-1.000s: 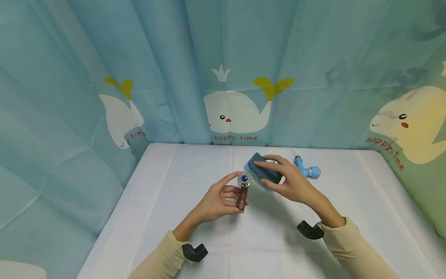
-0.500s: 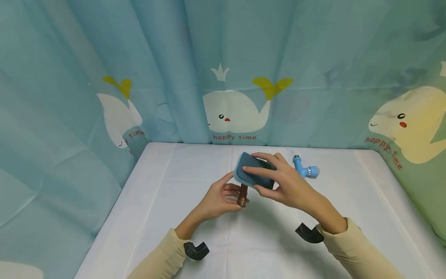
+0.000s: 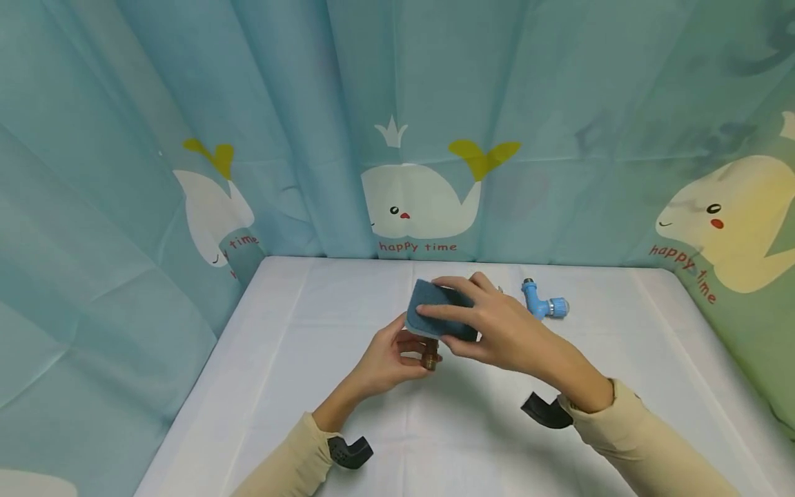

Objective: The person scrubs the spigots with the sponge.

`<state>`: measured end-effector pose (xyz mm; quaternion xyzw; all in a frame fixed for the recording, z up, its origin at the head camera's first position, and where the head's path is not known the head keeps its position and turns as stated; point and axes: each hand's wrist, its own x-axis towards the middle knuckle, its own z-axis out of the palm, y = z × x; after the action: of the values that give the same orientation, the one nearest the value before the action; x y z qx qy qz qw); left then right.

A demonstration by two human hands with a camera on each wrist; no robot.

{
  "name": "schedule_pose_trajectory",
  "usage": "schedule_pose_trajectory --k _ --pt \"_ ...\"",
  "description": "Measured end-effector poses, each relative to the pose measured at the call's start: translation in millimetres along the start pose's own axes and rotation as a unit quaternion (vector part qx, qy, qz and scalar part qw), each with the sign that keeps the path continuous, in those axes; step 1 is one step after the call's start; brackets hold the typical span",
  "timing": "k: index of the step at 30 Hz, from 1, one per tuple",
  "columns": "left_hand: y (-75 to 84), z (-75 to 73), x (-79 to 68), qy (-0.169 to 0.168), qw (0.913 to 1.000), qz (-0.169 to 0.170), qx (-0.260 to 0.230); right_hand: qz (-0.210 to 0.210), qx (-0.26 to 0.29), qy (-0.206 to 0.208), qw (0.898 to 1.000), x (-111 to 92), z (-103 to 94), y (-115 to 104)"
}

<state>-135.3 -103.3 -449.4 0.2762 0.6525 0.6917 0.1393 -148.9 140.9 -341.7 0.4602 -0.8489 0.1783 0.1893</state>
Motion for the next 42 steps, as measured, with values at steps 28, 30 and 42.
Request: schedule_pose_trajectory --k 28,30,42 --pt "0.4 -60.4 57.0 0.098 0.9412 -0.046 0.32 0.206 0.001 0.096 0.974 -132 -28.2 100" --pt "-3.7 -64.3 68.9 0.088 0.9281 -0.061 0.357 0.223 -0.008 0.095 0.97 -150 -33.7 106" --pt "-27.3 -66.2 107.5 0.035 0.8735 -0.162 0.458 0.323 -0.012 0.098 0.941 -233 -48.1 125"
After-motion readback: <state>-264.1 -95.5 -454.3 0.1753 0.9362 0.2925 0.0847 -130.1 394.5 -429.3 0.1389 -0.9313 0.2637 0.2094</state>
